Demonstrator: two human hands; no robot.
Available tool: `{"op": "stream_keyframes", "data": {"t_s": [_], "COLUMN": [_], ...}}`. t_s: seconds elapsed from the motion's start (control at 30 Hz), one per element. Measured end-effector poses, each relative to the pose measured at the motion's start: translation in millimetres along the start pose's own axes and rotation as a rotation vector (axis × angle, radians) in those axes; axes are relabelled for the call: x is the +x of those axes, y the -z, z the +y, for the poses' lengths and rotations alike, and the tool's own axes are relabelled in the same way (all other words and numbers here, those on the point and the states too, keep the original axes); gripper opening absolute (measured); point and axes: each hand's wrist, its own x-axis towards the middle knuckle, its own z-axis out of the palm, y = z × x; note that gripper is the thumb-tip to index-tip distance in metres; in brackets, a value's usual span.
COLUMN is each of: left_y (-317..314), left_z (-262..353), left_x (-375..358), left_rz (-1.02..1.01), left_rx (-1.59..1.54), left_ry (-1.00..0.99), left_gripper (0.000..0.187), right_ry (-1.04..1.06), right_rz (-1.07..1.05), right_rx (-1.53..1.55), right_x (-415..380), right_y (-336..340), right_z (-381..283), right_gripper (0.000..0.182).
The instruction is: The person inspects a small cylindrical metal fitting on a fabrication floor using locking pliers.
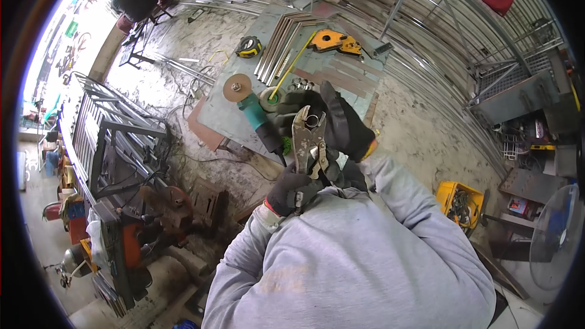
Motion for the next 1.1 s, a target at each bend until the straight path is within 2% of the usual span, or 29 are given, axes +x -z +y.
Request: {"op": "stream_keyframes", "data": {"t_s": [0.07,0.2,0.27,0.3,0.37,0.4,0.47,0.57,0.6,0.67,0.7,0.77,0.9,0.97,1.1], "left_y": [1,19,15,21,43,46,51,11,18,37,25,-14,-14,9,-20], "left_z": [1,-4,-3,-5,-12,-15,-24,-7,-10,-19,-15,0,0,-10,3], "left_x": [-1,-6,-10,-14,-19,-14,0,-2,-1,3,4,8,6,2,3], "left_rz": [0.008,0.017,0.056,0.058,0.007,0.006,0.134,0.151,0.151,0.036,0.036,-0.129,-0.173,-0.069,-0.039], "left_rx": [0.162,0.027,0.434,0.434,0.671,0.671,0.087,0.027,0.026,0.172,0.172,-0.136,-0.174,0.258,0.163], "left_ry": [0.058,0.072,-0.044,-0.044,-0.064,-0.064,0.08,0.053,0.055,0.084,0.085,0.01,-0.005,-0.049,-0.002], "left_gripper": [0.065,0.062,0.058,0.058,0.057,0.057,0.04,0.042,0.042,0.057,0.057,0.045,0.044,0.047,0.056], "right_ry": [-0.028,-0.149,-0.101,-0.102,-0.191,-0.19,-0.354,-0.378,-0.378,-0.362,-0.361,-0.331,-0.287,-0.287,-0.332], "right_rz": [-0.021,-0.076,-0.039,-0.04,0.0,-0.001,-0.007,0.01,0.011,-0.056,-0.055,0.022,0.039,0.068,0.052], "right_rx": [0.103,0.152,0.1,0.101,0.182,0.181,0.355,0.458,0.459,0.475,0.475,0.529,0.503,0.47,0.44], "right_x": [4,4,13,12,10,10,10,9,9,10,10,12,9,9,7], "right_y": [10,-2,6,2,-9,-9,-8,-10,-11,-11,-11,-11,-13,-13,-13], "right_z": [7,0,6,4,-3,-3,-5,-4,-4,-4,-3,-2,-2,-2,-8], "right_gripper": [0.069,0.062,0.056,0.056,0.052,0.052,0.049,0.045,0.045,0.039,0.039,0.034,0.03,0.027,0.029]}}
